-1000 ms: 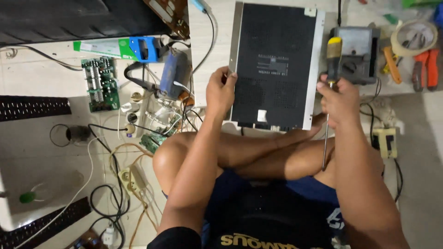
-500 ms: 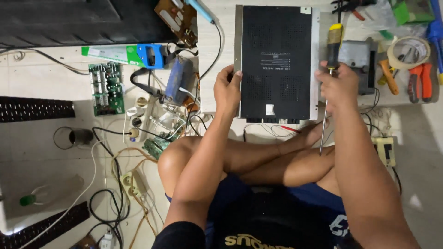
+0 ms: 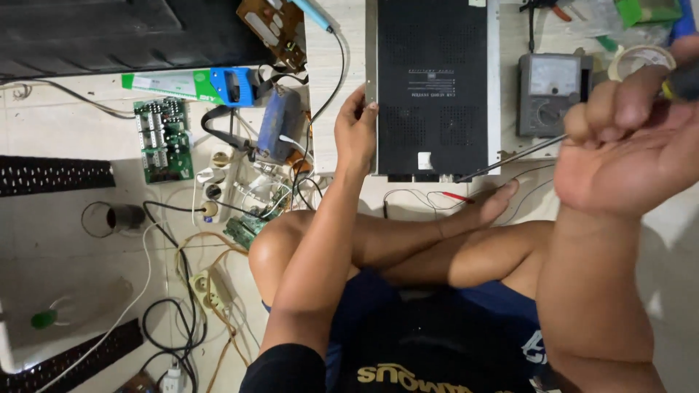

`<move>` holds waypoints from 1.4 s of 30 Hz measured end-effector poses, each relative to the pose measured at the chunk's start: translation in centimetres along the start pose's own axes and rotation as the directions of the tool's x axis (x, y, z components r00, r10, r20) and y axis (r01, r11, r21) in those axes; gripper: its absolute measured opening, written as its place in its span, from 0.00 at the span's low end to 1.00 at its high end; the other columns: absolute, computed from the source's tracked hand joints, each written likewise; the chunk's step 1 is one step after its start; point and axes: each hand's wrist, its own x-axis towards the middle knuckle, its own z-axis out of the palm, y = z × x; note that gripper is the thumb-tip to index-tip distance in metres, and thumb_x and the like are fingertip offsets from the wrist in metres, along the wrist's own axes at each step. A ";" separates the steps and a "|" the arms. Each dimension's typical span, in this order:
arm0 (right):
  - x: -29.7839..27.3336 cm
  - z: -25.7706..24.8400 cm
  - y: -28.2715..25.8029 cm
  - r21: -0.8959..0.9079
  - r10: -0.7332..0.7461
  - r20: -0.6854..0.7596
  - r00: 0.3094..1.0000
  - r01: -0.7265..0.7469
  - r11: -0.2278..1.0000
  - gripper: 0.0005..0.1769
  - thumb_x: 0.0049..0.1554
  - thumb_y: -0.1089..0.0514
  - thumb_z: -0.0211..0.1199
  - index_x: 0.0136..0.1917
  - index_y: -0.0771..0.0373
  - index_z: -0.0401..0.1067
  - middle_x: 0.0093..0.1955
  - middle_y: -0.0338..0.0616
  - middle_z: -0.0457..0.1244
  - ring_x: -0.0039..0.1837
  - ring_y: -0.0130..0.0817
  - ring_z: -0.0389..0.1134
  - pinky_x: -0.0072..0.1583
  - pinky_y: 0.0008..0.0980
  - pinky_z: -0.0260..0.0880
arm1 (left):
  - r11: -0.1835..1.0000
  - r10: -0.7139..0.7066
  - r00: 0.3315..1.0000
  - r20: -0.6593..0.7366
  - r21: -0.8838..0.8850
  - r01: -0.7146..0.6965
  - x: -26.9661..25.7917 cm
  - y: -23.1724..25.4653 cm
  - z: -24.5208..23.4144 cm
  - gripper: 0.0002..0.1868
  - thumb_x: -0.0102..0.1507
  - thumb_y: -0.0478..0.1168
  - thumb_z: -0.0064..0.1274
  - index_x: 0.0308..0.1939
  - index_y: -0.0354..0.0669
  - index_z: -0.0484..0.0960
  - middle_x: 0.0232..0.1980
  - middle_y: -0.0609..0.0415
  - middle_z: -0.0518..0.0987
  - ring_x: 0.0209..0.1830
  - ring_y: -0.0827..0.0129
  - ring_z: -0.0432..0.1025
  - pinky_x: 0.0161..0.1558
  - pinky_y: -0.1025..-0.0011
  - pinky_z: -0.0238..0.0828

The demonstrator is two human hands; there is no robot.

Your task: The person sits on the floor and uses a screwdriver to remove screws from a black electronic device. They then use a multimeter to test the internal circuit board of the device.

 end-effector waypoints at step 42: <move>-3.1 13.0 7.4 0.202 -0.117 -0.059 0.991 0.126 0.971 0.38 0.56 0.21 0.52 0.44 0.60 0.65 0.24 0.33 0.40 0.26 0.22 0.37 0.31 0.25 0.35 | 0.719 0.188 0.710 0.679 0.397 -0.570 -5.8 3.7 -5.8 0.09 0.67 0.35 0.54 0.45 0.52 0.89 0.70 0.47 0.67 0.53 0.61 0.77 0.52 0.65 0.78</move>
